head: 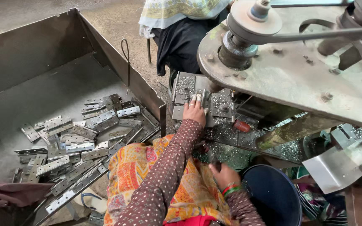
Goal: The person places small metal plates into a drilling machine to create holes, then transfers the finished pieces into a large metal container.
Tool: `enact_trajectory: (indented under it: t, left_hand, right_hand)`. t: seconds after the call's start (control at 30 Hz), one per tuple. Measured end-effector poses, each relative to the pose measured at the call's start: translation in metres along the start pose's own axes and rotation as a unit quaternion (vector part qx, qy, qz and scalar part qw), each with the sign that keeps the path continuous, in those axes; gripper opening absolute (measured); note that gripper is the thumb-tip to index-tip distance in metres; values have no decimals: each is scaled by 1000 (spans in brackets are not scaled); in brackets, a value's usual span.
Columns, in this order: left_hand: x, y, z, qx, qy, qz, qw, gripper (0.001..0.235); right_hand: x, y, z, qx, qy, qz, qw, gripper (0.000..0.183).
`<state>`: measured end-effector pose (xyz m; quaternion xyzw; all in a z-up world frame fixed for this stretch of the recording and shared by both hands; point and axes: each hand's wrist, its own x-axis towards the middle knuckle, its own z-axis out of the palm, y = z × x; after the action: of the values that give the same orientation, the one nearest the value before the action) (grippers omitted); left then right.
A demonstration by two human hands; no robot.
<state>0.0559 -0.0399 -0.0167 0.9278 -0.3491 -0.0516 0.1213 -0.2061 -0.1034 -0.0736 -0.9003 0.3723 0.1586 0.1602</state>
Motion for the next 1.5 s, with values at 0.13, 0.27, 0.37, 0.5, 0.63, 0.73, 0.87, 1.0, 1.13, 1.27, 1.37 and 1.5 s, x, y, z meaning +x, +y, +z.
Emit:
enact_trajectory:
  t: [0.13,0.27,0.37,0.5,0.63,0.73,0.87,1.0,1.13,1.27,1.37,1.5]
  left_hand:
    - [-5,-3,2,43,-18,9,999,37]
    - [-7,-3,8,34,1,21,999,39]
    - [17,-2,4,40,-35,6,999,37]
    - [17,-3,0,48,17,4,999,35]
    - [-3,-8,-4,32,-17,20,999,34]
    - [0,-8,-7,33,-36,25,998,33]
    - [18,-5,-11,22,-52,13,998,31]
    - [11,0,-23,38,-30,15,999,31]
    - [-23,-25,-24,-9,34,71,997,26]
    - [-93,-102,-10,-66,347,30,935,28]
    - [-123,-190,3,6,398,-147,905,33]
    - [-177,-314,3,92,45,-482,870,104]
  right_hand:
    - [-2,7,30,-6,33,1,999,70]
    - [21,-2,-28,35,-26,-10,999,66]
    - [22,-7,-44,4,-68,-3,998,66]
    - [2,10,25,66,75,-46,994,67]
    - [11,18,42,39,64,-20,997,64]
    - [29,8,-5,71,-8,-40,997,71]
    - [28,5,-23,-29,-50,-22,998,75]
    - [19,34,51,18,95,-86,992,76]
    - [38,52,83,21,55,-52,997,75]
    - [48,52,35,17,-4,7,1000,78]
    - [64,46,-9,-39,-45,11,998,86]
    - [78,43,-20,-79,-70,8,994,83]
